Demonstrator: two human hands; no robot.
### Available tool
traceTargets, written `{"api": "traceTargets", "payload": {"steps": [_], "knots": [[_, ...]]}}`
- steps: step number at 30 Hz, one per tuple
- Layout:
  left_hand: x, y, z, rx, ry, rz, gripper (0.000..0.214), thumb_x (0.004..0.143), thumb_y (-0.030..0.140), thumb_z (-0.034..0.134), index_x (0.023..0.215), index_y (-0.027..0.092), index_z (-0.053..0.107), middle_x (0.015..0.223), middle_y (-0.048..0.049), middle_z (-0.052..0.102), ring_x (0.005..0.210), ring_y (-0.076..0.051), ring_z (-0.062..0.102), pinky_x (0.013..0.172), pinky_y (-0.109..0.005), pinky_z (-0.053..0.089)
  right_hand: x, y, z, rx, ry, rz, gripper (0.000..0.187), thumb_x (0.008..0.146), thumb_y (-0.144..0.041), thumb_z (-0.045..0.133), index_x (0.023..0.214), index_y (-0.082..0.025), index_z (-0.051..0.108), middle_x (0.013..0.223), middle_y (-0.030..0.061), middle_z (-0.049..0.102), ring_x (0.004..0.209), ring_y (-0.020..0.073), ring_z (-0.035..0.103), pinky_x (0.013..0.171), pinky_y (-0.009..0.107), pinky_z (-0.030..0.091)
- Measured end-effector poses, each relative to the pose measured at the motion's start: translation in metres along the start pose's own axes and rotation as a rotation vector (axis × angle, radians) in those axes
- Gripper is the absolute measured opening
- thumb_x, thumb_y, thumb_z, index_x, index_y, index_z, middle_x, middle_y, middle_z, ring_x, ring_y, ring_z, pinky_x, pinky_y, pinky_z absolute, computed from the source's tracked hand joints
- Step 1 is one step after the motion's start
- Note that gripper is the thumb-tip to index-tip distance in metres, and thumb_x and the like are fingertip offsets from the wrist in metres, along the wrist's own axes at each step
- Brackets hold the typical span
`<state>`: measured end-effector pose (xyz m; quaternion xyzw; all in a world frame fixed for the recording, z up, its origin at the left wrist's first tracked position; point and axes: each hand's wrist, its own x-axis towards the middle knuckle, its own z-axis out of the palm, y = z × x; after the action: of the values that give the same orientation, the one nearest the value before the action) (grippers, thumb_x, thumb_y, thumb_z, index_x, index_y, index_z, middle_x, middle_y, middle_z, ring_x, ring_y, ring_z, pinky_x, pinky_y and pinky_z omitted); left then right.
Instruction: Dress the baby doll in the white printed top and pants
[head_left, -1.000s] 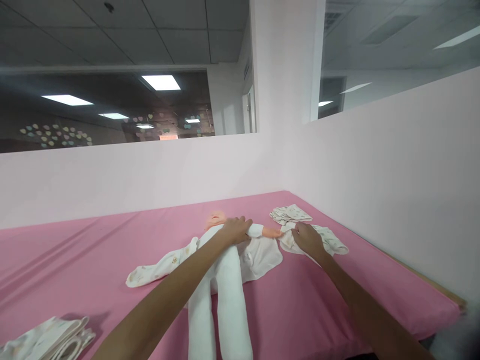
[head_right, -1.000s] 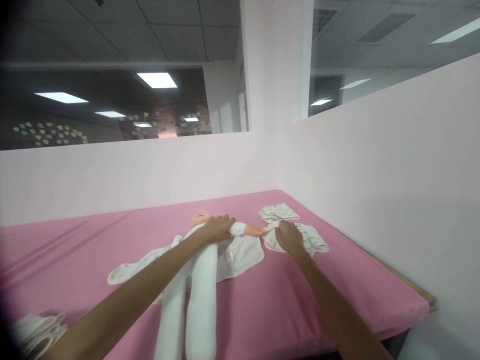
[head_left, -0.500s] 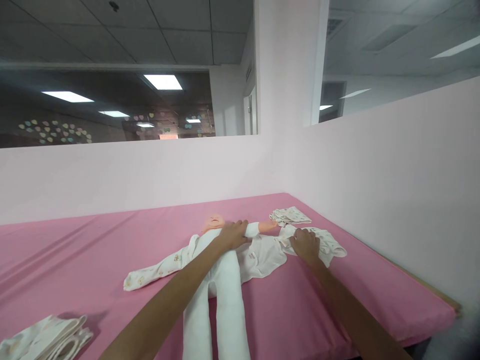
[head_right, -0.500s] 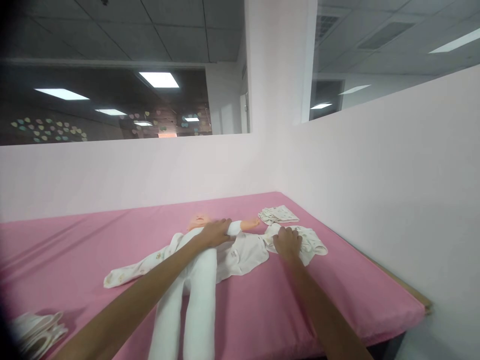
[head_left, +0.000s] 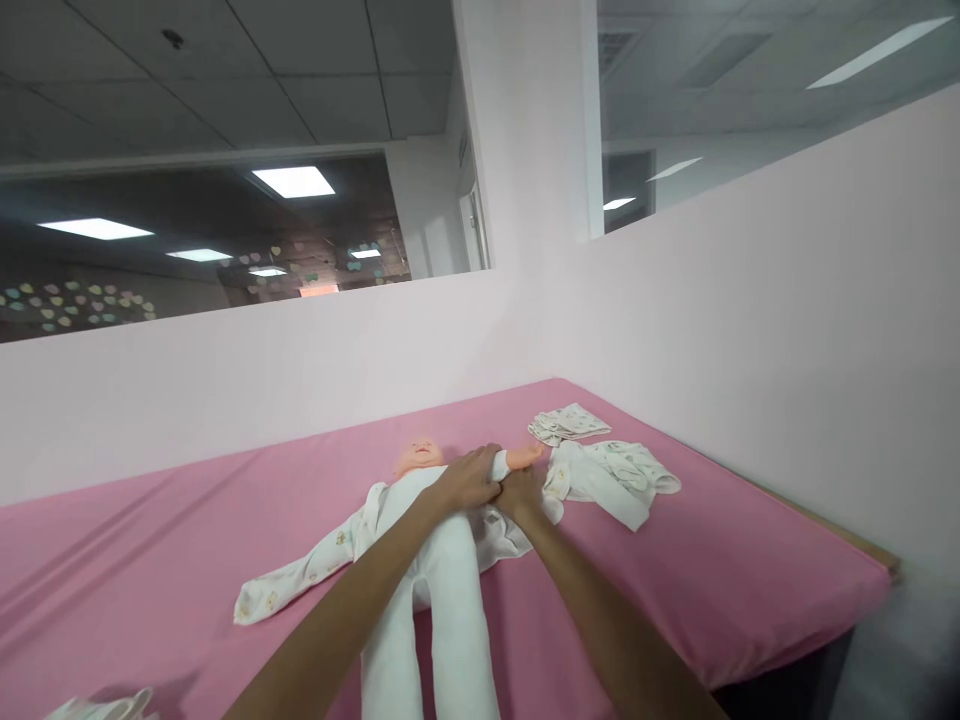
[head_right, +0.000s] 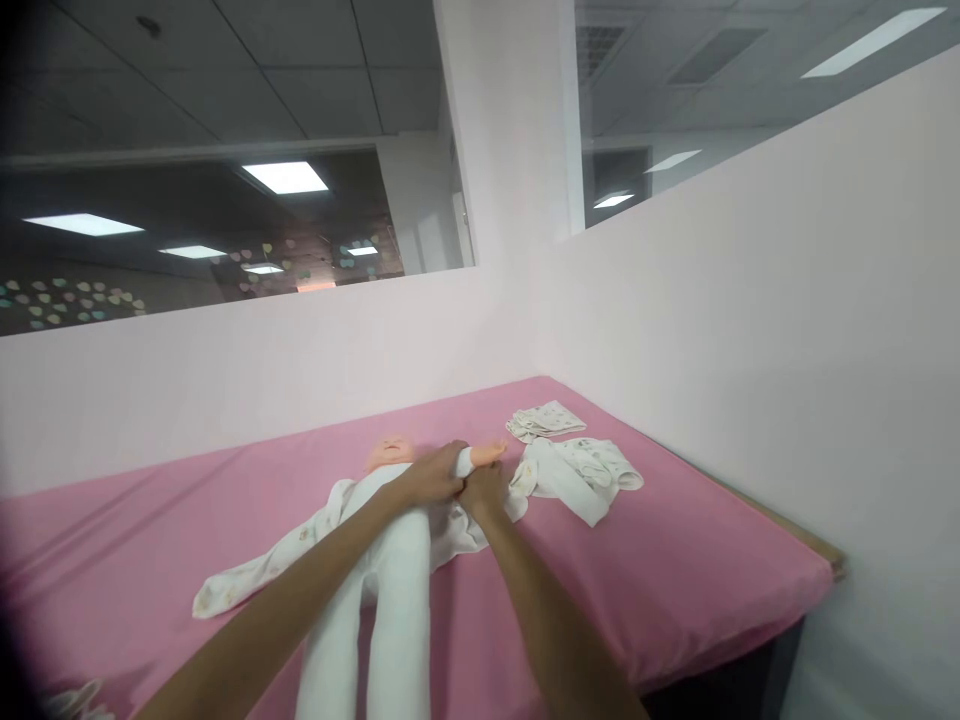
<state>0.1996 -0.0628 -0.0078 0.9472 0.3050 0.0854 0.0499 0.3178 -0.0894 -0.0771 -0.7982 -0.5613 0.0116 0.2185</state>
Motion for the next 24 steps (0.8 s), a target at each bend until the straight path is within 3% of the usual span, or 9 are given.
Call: {"api": "traceTargets", "payload": {"steps": [3,6,12,17,24], "knots": [[0.008,0.012,0.003,-0.116,0.063,0.032,0.06,0.085,0.038,0.049,0.141,0.023,0.032,0.14,-0.0092,0.049,0.121,-0.026,0.053,0.094,-0.035,0.046,-0.003,0.0,0.004,0.009,0.073,-0.031,0.047,0.09,-0.033,0.047,0.135,-0.018,0.052,0.139,0.0178,0.05,0.13,0.0369,0.037,0.102,0.05,0.027],[0.015,0.022,0.006,-0.125,0.135,0.099,0.053,0.091,0.042,0.042,0.142,0.027,0.033,0.139,-0.0069,0.051,0.124,-0.025,0.051,0.102,-0.038,0.042,-0.003,0.002,0.003,0.012,0.095,-0.076,0.04,0.09,-0.022,0.045,0.127,-0.014,0.058,0.125,0.0192,0.059,0.12,0.0343,0.046,0.098,0.046,0.032],[0.016,0.024,0.007,-0.119,0.213,0.02,0.052,0.094,0.043,0.037,0.141,0.02,0.032,0.13,-0.0118,0.058,0.113,-0.026,0.058,0.095,-0.039,0.045,-0.008,0.006,-0.001,0.061,0.104,-0.167,0.03,0.086,-0.021,0.052,0.112,-0.014,0.065,0.116,0.0162,0.065,0.113,0.0304,0.053,0.095,0.04,0.035],[0.02,0.021,0.002,-0.06,0.219,0.003,0.047,0.095,0.045,0.036,0.137,0.025,0.038,0.126,-0.008,0.061,0.112,-0.024,0.059,0.095,-0.037,0.044,-0.004,0.011,-0.006,0.169,0.109,-0.073,0.025,0.087,-0.022,0.051,0.104,-0.013,0.067,0.099,0.0164,0.069,0.098,0.0273,0.062,0.087,0.036,0.041],[0.021,0.024,0.0,0.043,0.186,-0.043,0.045,0.094,0.05,0.038,0.13,0.025,0.048,0.117,-0.0078,0.066,0.106,-0.027,0.062,0.086,-0.036,0.046,0.012,0.033,-0.016,0.396,0.173,0.087,0.036,0.087,-0.026,0.053,0.12,-0.014,0.058,0.101,0.0148,0.068,0.097,0.0245,0.064,0.08,0.03,0.043]]}}
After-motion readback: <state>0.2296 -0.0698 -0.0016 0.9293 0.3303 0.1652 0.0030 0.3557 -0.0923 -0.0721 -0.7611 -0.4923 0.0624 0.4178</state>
